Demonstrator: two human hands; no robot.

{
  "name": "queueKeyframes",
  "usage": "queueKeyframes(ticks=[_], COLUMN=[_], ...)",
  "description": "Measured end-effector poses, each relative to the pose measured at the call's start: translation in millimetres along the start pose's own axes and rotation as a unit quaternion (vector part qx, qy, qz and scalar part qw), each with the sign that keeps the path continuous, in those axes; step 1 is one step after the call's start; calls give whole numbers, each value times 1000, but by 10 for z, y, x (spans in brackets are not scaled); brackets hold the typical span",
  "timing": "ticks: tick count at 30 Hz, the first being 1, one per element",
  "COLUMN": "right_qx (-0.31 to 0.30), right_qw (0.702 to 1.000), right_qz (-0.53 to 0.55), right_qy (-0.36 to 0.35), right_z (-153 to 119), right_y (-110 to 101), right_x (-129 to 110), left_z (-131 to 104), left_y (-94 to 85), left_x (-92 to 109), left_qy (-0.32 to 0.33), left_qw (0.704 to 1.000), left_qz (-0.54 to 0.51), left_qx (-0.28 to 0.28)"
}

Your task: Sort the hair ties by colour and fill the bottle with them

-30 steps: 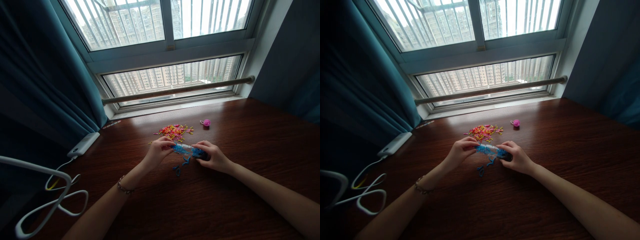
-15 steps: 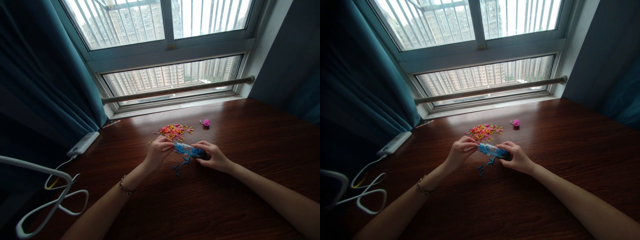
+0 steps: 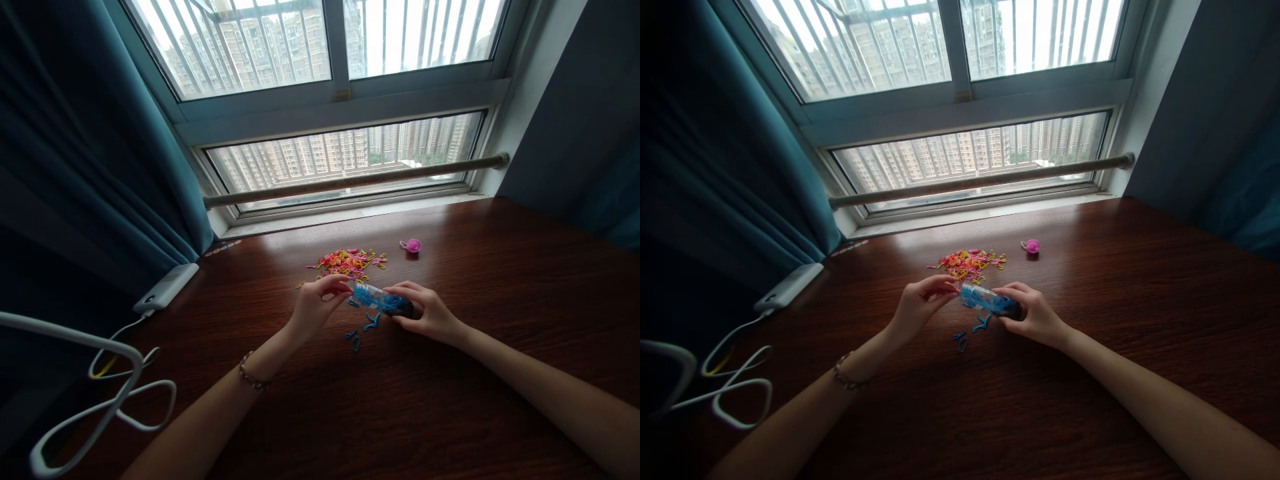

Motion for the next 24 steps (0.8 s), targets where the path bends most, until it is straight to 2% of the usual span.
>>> queueKeyframes(ticks=[4,7,9,12,14,16,19,24], right_qx=[20,76,112,135,136,134,129,122], right_qw=[1000,997,993,987,986,986,988,990], right_qz=[-2,4,20,51,60,62,60,40], right_qy=[-5,10,33,65,74,73,64,52], right_z=[12,21,20,12,6,4,10,20], right_y=[-30,-88,-118,-119,-100,-81,-67,-75], right_x=[-18,26,94,202,237,235,190,129], left_z=[8,28,31,-6,-36,-41,9,133], left_y=[-5,-26,13,130,200,246,280,300], left_x=[42,0,-78,-257,-374,-451,-485,-477], left_qy=[-5,17,47,87,97,100,93,43], left_qw=[998,1000,996,971,960,958,963,967], left_qz=[-55,-11,61,143,163,168,174,190], left_qx=[11,11,-53,-172,-208,-209,-181,-162])
Point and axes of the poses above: each hand's wrist, its own z-axis towards the middle knuckle, its own y-axis out of the palm, x = y × z, the point moved 3 cm from there along z, towards the middle knuckle, and after that the axes turned 1 degree about -z, right-handed, at the moved point
